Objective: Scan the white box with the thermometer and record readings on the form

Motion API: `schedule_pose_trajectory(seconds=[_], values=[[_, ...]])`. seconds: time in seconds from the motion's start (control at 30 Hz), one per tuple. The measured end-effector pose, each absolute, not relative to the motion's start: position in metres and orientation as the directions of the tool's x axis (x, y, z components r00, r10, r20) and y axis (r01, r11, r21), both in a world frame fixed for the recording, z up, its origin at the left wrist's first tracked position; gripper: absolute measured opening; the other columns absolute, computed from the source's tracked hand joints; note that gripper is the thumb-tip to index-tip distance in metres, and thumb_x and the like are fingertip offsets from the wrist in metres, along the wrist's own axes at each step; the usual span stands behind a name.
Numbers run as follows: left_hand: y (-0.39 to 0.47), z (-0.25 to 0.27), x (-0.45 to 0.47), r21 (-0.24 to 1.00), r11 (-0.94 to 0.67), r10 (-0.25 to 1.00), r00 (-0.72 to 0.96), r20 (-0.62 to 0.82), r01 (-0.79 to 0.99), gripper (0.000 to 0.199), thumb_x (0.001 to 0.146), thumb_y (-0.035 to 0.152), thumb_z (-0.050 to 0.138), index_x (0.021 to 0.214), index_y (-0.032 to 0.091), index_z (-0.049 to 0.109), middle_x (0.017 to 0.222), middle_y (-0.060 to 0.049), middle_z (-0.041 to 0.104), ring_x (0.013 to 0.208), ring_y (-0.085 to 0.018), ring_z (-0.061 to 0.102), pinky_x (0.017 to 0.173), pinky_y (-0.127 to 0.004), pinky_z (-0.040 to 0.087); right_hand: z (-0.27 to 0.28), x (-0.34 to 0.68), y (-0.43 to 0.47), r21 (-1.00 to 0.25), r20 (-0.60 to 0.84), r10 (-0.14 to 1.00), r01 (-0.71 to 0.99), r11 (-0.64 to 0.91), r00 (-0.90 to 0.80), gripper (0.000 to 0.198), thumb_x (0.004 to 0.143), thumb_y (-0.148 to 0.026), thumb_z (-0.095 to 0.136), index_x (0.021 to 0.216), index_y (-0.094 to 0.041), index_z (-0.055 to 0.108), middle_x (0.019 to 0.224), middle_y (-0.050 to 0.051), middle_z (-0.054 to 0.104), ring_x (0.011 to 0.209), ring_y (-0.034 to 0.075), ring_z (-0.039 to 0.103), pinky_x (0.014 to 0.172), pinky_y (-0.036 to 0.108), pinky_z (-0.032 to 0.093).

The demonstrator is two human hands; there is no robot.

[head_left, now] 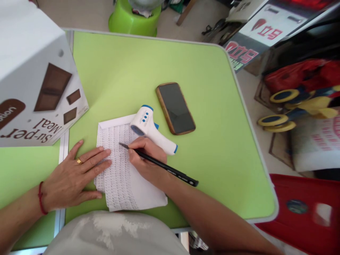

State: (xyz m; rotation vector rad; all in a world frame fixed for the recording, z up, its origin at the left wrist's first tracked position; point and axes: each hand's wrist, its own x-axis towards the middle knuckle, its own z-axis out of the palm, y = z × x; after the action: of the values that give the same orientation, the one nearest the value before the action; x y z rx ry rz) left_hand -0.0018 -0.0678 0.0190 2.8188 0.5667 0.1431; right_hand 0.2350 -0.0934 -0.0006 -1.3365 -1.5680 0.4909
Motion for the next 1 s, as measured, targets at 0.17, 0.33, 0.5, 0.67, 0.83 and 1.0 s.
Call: schedule_pose_trajectory(seconds=[0.17, 0.33, 0.5, 0.67, 0.83, 1.0], values=[[-0.068, 0.018, -0.002, 0.274, -0.892, 0.387, 0.920, 0.058, 0.359, 0.062, 0.094, 0.055, 0.049, 0.143, 0.017, 0.041, 0.153, -0.010, 0.039, 0.142, -0.026, 0.034, 0.121, -0.052, -0.002, 0.000, 0.235, -0.094, -0.782, 0.374, 0.925, 0.559, 0.275, 0.068, 0.013, 0.078, -0.010, 0.053, 0.073, -0.021, 0.054, 0.063, -0.004, 0.058, 0.056, 0.009, 0.057, 0.053, 0.022, 0.048], [-0.067, 0.017, -0.001, 0.253, -0.901, 0.382, 0.921, 0.078, 0.352, 0.063, 0.094, 0.058, 0.048, 0.141, 0.017, 0.042, 0.152, -0.010, 0.039, 0.142, -0.026, 0.034, 0.122, -0.051, -0.003, 0.000, 0.236, -0.095, -0.771, 0.394, 0.916, 0.567, 0.290, 0.068, 0.013, 0.078, -0.009, 0.054, 0.075, -0.022, 0.054, 0.064, -0.004, 0.059, 0.057, 0.010, 0.057, 0.053, 0.023, 0.049], [-0.066, 0.015, -0.002, 0.259, -0.901, 0.379, 0.922, 0.079, 0.348, 0.063, 0.094, 0.058, 0.047, 0.141, 0.016, 0.042, 0.152, -0.010, 0.040, 0.141, -0.026, 0.035, 0.121, -0.051, -0.003, -0.006, 0.235, -0.094, -0.752, 0.455, 0.889, 0.557, 0.353, 0.050, 0.014, 0.082, -0.008, 0.055, 0.083, -0.022, 0.057, 0.069, -0.003, 0.060, 0.061, 0.011, 0.058, 0.057, 0.024, 0.051], [-0.065, 0.009, -0.005, 0.268, -0.896, 0.387, 0.918, 0.085, 0.353, 0.065, 0.093, 0.056, 0.051, 0.143, 0.018, 0.039, 0.151, -0.012, 0.041, 0.141, -0.026, 0.036, 0.121, -0.052, -0.002, -0.015, 0.243, -0.092, -0.539, 0.620, 0.768, 0.625, 0.565, -0.160, 0.018, 0.089, -0.010, 0.054, 0.101, -0.019, 0.063, 0.083, 0.005, 0.063, 0.075, 0.015, 0.061, 0.067, 0.029, 0.054], [-0.068, 0.010, -0.006, 0.304, -0.884, 0.412, 0.899, 0.144, 0.356, 0.050, 0.090, 0.032, 0.051, 0.138, 0.017, 0.045, 0.146, -0.013, 0.047, 0.138, -0.029, 0.040, 0.119, -0.058, 0.015, -0.011, 0.256, -0.091, -0.254, 0.507, 0.731, 0.731, 0.633, -0.457, 0.027, 0.097, -0.011, 0.040, 0.115, -0.016, 0.059, 0.095, 0.010, 0.061, 0.086, 0.020, 0.057, 0.075, 0.034, 0.053], [-0.061, 0.019, -0.016, 0.020, -0.884, 0.354, 0.642, 0.680, 0.466, 0.070, 0.078, 0.015, 0.065, 0.142, 0.025, 0.040, 0.156, -0.003, 0.034, 0.142, -0.023, 0.034, 0.122, -0.046, 0.024, -0.015, 0.258, -0.089, -0.108, 0.407, 0.710, 0.741, 0.663, -0.575, 0.031, 0.095, -0.006, 0.036, 0.110, -0.014, 0.062, 0.092, 0.011, 0.059, 0.081, 0.021, 0.052, 0.073, 0.036, 0.049]])
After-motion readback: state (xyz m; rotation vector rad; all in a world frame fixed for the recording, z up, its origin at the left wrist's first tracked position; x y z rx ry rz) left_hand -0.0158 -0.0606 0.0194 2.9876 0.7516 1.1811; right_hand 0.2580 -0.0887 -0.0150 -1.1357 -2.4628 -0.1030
